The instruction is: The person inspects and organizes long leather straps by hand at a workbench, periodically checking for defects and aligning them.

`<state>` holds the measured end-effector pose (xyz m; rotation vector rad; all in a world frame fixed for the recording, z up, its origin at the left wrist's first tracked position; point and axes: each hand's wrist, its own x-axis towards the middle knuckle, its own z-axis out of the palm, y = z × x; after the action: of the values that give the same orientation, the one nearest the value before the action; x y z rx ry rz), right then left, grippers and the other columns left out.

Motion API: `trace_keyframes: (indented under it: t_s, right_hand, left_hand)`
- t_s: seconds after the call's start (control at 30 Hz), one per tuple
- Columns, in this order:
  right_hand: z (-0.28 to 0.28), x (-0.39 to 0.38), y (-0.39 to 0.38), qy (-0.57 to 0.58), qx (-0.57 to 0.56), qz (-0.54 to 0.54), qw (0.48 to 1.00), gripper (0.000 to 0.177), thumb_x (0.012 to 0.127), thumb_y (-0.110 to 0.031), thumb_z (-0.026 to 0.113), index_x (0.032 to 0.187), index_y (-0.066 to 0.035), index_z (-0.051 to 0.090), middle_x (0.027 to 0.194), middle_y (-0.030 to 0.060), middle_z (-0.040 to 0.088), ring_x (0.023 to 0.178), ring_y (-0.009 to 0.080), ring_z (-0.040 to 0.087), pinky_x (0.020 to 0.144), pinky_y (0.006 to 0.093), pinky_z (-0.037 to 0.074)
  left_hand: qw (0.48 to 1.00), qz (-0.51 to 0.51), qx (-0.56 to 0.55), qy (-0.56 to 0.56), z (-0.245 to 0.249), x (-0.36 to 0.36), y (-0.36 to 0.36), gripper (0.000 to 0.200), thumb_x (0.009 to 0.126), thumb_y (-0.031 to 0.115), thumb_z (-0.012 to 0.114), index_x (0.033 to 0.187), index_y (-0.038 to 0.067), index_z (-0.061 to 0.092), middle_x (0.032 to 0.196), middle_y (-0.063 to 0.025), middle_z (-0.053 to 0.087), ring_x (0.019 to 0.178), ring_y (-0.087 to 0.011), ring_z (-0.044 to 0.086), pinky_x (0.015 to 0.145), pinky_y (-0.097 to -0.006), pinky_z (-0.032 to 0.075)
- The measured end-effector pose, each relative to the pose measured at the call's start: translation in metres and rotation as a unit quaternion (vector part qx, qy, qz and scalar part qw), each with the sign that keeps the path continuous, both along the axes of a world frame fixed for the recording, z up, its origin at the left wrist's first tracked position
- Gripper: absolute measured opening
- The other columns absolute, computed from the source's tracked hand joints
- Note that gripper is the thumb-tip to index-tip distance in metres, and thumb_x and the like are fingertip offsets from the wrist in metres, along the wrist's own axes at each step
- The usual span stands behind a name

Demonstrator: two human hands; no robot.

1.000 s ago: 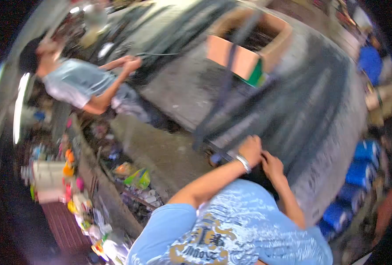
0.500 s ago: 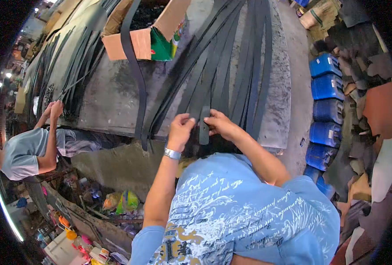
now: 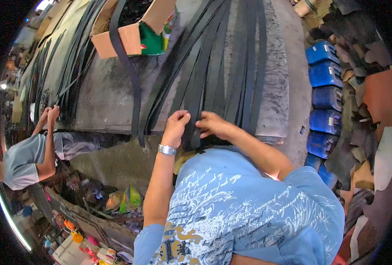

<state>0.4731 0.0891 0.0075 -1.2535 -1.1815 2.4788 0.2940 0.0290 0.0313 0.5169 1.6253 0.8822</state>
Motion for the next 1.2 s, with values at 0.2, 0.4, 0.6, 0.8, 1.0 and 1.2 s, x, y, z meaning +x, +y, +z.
trace_keyframes:
  t_s: [0.2,0.4,0.6,0.8,1.0,1.2]
  right_hand:
    - [-0.014,-0.014,-0.026,0.006,0.016,0.034,0.999,0.019,0.086,-0.005,0.059,0.104,0.002,0.057,0.098,0.0103,0.059,0.089,0.0205,0.060,0.069,0.0394,0.060]
    - [0.006,0.002,-0.011,0.031,-0.012,0.040,0.999,0.033,0.095,-0.038,0.056,0.104,-0.006,0.059,0.101,0.0081,0.064,0.090,0.0163,0.063,0.078,0.0326,0.053]
    - [0.021,-0.004,0.024,0.121,-0.025,-0.099,0.987,0.052,0.094,-0.055,0.054,0.118,-0.008,0.051,0.106,0.0092,0.066,0.089,0.0201,0.065,0.073,0.0370,0.054]
    - [-0.001,-0.030,0.043,0.150,-0.004,-0.138,0.979,0.036,0.090,-0.024,0.068,0.117,-0.004,0.055,0.103,0.0106,0.069,0.091,0.0203,0.067,0.072,0.0375,0.057]
    - [0.015,-0.037,0.022,0.147,-0.062,-0.134,0.978,0.032,0.089,-0.018,0.067,0.116,-0.003,0.058,0.105,0.0109,0.069,0.095,0.0197,0.068,0.078,0.0366,0.058]
    - [-0.005,-0.032,0.020,0.144,-0.079,-0.114,0.980,0.031,0.092,-0.018,0.064,0.119,-0.004,0.059,0.107,0.0100,0.068,0.095,0.0204,0.068,0.079,0.0371,0.057]
  left_hand:
    - [0.992,-0.022,0.053,0.110,-0.012,0.020,0.003,0.029,0.093,0.020,0.063,0.113,0.000,0.060,0.100,-0.0063,0.063,0.092,-0.0150,0.057,0.083,-0.0301,0.046]
    - [0.977,-0.039,0.114,0.175,0.003,0.015,-0.002,0.033,0.094,0.011,0.057,0.123,-0.002,0.051,0.106,-0.0110,0.062,0.096,-0.0181,0.058,0.087,-0.0333,0.047]
    - [0.987,-0.104,0.123,0.009,0.043,0.013,-0.014,0.040,0.093,0.002,0.052,0.132,-0.001,0.044,0.119,-0.0117,0.059,0.101,-0.0174,0.057,0.092,-0.0333,0.046]
    - [0.980,-0.189,0.052,-0.029,0.062,-0.015,-0.056,0.032,0.096,0.009,0.057,0.126,0.001,0.048,0.110,-0.0038,0.059,0.102,-0.0101,0.053,0.089,-0.0265,0.042]
    - [0.978,-0.134,-0.001,-0.162,0.045,-0.010,-0.054,0.026,0.098,0.020,0.058,0.116,0.002,0.051,0.092,-0.0059,0.065,0.081,-0.0131,0.064,0.073,-0.0284,0.053]
    - [0.978,-0.126,-0.049,-0.159,0.050,-0.002,-0.053,0.022,0.100,0.024,0.055,0.109,0.004,0.051,0.086,-0.0066,0.066,0.070,-0.0133,0.064,0.063,-0.0282,0.053]
